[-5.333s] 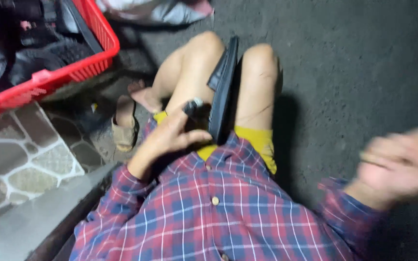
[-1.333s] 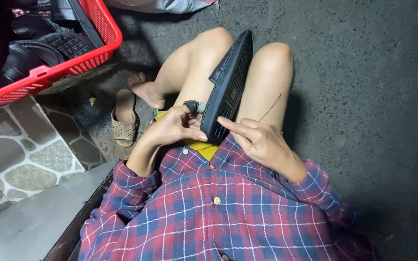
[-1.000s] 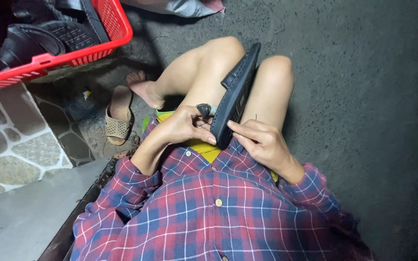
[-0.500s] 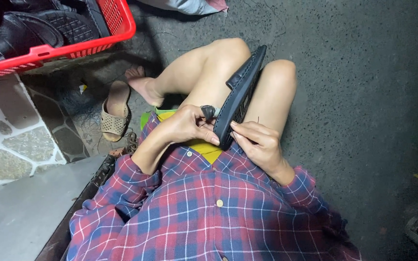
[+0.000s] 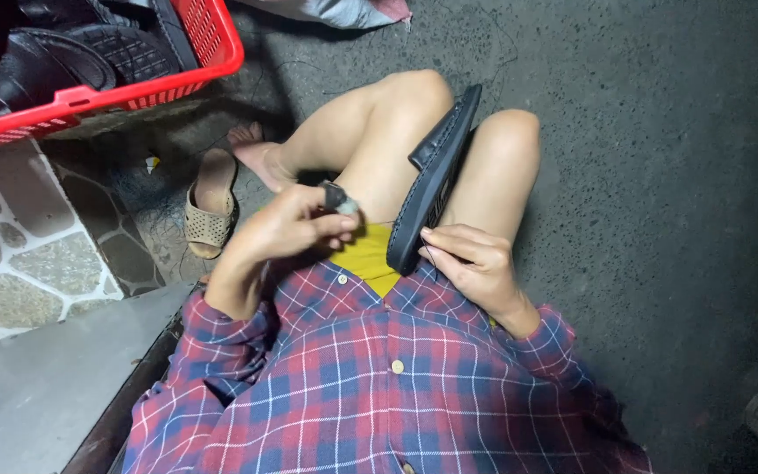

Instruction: Hand-stitching the sole of a black sandal using a stitching awl and thread while sitting on the floor.

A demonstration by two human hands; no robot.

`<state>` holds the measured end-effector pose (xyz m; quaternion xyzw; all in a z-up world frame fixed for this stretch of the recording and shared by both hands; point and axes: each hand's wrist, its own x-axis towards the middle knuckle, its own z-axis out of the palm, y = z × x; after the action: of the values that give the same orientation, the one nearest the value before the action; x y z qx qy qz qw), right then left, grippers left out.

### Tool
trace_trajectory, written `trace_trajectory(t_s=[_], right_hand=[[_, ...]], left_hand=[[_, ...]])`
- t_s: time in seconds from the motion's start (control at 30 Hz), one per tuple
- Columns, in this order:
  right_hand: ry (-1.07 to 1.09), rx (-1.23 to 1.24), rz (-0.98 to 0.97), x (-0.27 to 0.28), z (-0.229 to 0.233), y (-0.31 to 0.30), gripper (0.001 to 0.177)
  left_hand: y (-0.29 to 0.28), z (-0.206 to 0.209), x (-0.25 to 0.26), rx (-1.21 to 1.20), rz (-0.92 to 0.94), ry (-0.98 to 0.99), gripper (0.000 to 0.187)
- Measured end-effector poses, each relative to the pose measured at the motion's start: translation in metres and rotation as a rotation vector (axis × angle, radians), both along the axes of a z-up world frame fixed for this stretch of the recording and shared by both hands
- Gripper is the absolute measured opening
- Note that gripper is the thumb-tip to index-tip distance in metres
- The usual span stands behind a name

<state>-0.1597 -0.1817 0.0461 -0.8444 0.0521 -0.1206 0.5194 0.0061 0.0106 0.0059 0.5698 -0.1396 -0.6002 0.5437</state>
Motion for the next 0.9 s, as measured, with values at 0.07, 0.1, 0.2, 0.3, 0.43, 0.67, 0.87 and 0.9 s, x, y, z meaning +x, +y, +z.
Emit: trace_trajectory(t_s=[0.07,0.1,0.2,0.3,0.43,0.67,0.87,0.9], right_hand=[[-0.013,0.002,-0.002,0.001,0.001,0.001,0.016],[-0.019,0.003,-0.007,0.000,-0.001,0.001,0.016],[-0.016,0.005,-0.013,-0.002,-0.002,0.001,0.015],[-0.025,0.003,-0.002,-0.001,-0.001,0.000,0.014],[-0.017,-0.026,0.015,0.000,0.000,0.001,0.016],[-0.012,-0.042,0.023,-0.001,0.002,0.000,0.015],[-0.011,-0.053,0.045,-0.001,0.001,-0.003,0.014],[-0.016,-0.054,0.045,0.000,0.003,-0.003,0.014]], left_hand=[[0.005,0.006,0.010,-0.003,-0.131,-0.288,0.012],[0.005,0.009,0.012,-0.003,-0.136,-0.294,0.012],[0.004,0.011,0.013,-0.010,-0.253,-0.565,0.019],[-0.002,-0.001,0.004,-0.006,-0.180,-0.776,0.020],[-0.025,-0.011,-0.010,-0.178,0.150,-1.118,0.019],[-0.002,-0.006,0.006,-0.562,0.012,-0.617,0.007],[-0.008,0.009,-0.004,-0.674,0.035,-0.269,0.004],[-0.009,0.007,-0.008,-0.675,0.034,-0.274,0.004]])
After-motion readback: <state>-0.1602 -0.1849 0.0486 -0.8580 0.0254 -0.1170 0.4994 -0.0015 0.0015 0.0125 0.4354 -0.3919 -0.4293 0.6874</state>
